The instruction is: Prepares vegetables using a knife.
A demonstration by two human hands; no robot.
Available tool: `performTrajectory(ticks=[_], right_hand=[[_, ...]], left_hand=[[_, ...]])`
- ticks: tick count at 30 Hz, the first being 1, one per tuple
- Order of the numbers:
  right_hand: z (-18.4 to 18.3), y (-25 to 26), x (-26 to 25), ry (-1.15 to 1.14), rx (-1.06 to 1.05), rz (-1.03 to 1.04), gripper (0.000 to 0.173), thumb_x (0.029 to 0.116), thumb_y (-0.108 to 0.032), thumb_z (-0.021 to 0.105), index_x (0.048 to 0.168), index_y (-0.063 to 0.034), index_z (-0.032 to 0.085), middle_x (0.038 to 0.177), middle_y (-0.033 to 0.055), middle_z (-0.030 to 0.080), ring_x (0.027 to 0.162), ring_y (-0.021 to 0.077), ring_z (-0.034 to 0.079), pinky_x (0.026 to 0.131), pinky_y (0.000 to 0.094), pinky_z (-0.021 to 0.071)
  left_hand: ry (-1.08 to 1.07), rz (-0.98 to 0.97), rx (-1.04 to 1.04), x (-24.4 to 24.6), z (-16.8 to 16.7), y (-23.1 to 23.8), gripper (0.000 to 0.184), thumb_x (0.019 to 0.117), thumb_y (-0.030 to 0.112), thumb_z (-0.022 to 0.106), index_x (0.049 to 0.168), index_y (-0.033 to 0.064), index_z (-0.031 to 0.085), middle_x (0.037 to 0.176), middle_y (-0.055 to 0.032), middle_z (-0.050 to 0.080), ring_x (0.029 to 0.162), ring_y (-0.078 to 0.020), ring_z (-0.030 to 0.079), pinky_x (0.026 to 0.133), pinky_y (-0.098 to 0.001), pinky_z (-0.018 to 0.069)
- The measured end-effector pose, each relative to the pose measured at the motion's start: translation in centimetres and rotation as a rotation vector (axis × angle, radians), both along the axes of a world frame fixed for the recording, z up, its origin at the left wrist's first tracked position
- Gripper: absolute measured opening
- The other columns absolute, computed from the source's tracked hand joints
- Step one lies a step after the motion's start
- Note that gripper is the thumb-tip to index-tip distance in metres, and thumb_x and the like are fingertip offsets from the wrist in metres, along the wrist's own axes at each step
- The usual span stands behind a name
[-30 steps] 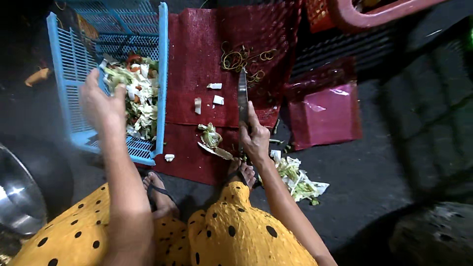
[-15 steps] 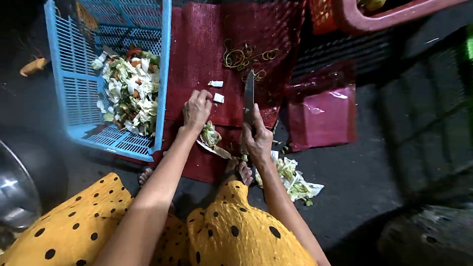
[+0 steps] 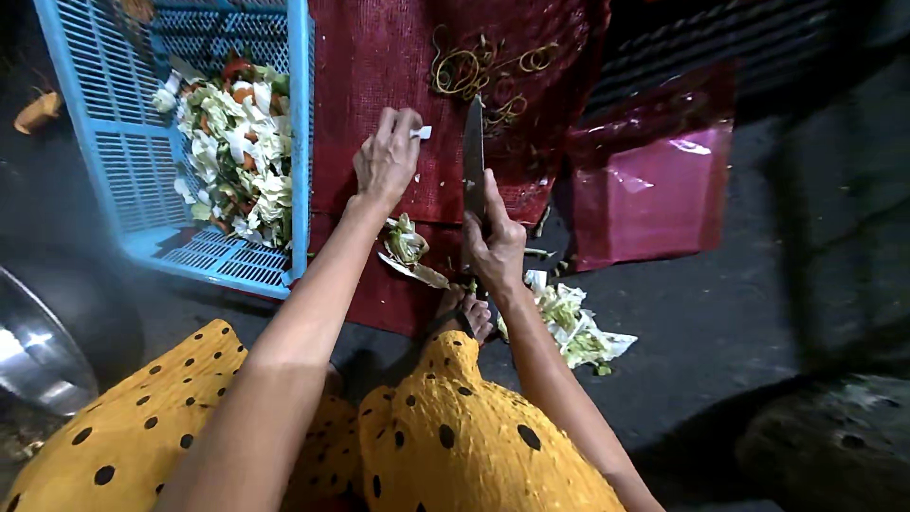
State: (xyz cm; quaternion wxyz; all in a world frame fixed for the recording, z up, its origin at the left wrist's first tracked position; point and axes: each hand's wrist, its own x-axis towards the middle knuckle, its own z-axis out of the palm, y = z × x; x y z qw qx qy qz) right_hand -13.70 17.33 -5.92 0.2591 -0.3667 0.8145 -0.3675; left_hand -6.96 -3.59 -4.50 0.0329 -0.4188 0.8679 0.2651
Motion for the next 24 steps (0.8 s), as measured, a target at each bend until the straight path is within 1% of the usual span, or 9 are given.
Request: performTrajectory(ticks=[2, 4, 7, 9, 12, 16, 20, 22, 24], right_hand=[[0.1, -0.2, 0.1, -0.002, -0.015, 0.015, 0.061, 0.1022, -0.011, 0.057, 0.159, -0.0059, 0.037, 0.085, 0.0176, 0.071, 0.059, 0.0273, 0.064, 0.055, 0.0467, 0.0534], [0.2, -0.2, 0.0, -0.005, -0.021, 0.021, 0.061, 0.1020, -0.011, 0.057, 0.159, -0.0063, 0.037, 0.085, 0.0175, 0.072, 0.059, 0.0275, 0.064, 0.054, 0.0467, 0.0534], [-0.1, -0.2, -0.1, -0.010, -0.031, 0.000, 0.060, 0.1017, -0.010, 0.057, 0.158, -0.0045, 0.038, 0.092, 0.0207, 0.073, 0.067, 0.0326, 0.069, 0.061, 0.0513, 0.0557], [-0.7, -0.2, 0.1, 0.006, -0.045, -0.025, 0.058, 0.1012, -0.011, 0.056, 0.157, -0.0035, 0.041, 0.094, 0.0208, 0.075, 0.070, 0.0330, 0.070, 0.065, 0.0512, 0.0561], [-1.2, -0.7, 0.4, 0.002, -0.048, -0.009, 0.056, 0.1026, -0.014, 0.055, 0.156, -0.0044, 0.041, 0.094, 0.0192, 0.075, 0.071, 0.0319, 0.071, 0.067, 0.0510, 0.0564], [-1.3, -0.8, 0.8, -0.006, -0.048, 0.029, 0.058, 0.1019, -0.014, 0.055, 0.157, -0.0060, 0.041, 0.090, 0.0184, 0.074, 0.067, 0.0326, 0.069, 0.062, 0.0525, 0.0546], [-1.4, -0.5, 0.4, -0.002, -0.078, 0.005, 0.057, 0.1015, -0.012, 0.056, 0.157, -0.0059, 0.042, 0.090, 0.0178, 0.074, 0.066, 0.0298, 0.068, 0.063, 0.0497, 0.0551], [-1.3, 0.1, 0.3, 0.002, -0.075, -0.003, 0.058, 0.1015, -0.011, 0.055, 0.157, -0.0046, 0.040, 0.094, 0.0181, 0.075, 0.069, 0.0290, 0.070, 0.065, 0.0486, 0.0566], [-0.3, 0.4, 0.3, 0.041, -0.042, 0.011, 0.059, 0.1023, -0.009, 0.055, 0.158, -0.0027, 0.037, 0.093, 0.0196, 0.073, 0.067, 0.0308, 0.068, 0.060, 0.0495, 0.0558]], left_hand=[[-0.025, -0.087, -0.005, -0.3, -0.6, -0.9, 0.043, 0.1000, 0.006, 0.052, 0.139, 0.0187, 0.065, 0.132, -0.0177, 0.063, 0.098, -0.0362, 0.071, 0.078, -0.0525, 0.0566], [0.001, -0.161, -0.017, 0.4, -1.0, -1.4, 0.042, 0.0985, 0.004, 0.052, 0.134, 0.0183, 0.069, 0.128, -0.0178, 0.065, 0.101, -0.0352, 0.070, 0.081, -0.0510, 0.0568], [-0.117, -0.211, 0.023, 2.2, 0.3, -1.3, 0.034, 0.1018, 0.020, 0.054, 0.133, 0.0178, 0.068, 0.124, -0.0171, 0.067, 0.107, -0.0358, 0.068, 0.085, -0.0541, 0.0548], [-0.241, -0.189, 0.093, 3.0, 1.1, -0.5, 0.037, 0.1008, 0.033, 0.062, 0.134, 0.0181, 0.064, 0.123, -0.0200, 0.065, 0.100, -0.0396, 0.068, 0.079, -0.0584, 0.0532], [-0.302, -0.116, 0.166, 3.0, 1.0, 0.7, 0.030, 0.1011, 0.026, 0.063, 0.127, 0.0132, 0.066, 0.123, -0.0217, 0.063, 0.102, -0.0400, 0.067, 0.084, -0.0571, 0.0532], [-0.165, 0.017, 0.282, 2.7, 0.4, 1.0, 0.020, 0.0987, 0.014, 0.065, 0.114, 0.0030, 0.071, 0.113, -0.0194, 0.066, 0.103, -0.0301, 0.067, 0.093, -0.0454, 0.0539], [0.111, 0.232, 0.432, 2.8, 4.0, -0.2, 0.016, 0.0969, 0.015, 0.069, 0.108, 0.0031, 0.070, 0.094, -0.0071, 0.073, 0.076, -0.0140, 0.071, 0.069, -0.0329, 0.0609], [0.282, 0.261, 0.407, 3.9, 7.5, -1.3, 0.018, 0.0978, 0.016, 0.068, 0.111, 0.0032, 0.069, 0.096, -0.0042, 0.073, 0.077, -0.0118, 0.071, 0.067, -0.0314, 0.0619], [0.407, 0.295, 0.258, 5.7, 10.6, -3.3, 0.020, 0.0998, 0.019, 0.066, 0.113, 0.0028, 0.068, 0.100, -0.0034, 0.071, 0.080, -0.0117, 0.072, 0.067, -0.0305, 0.0628]])
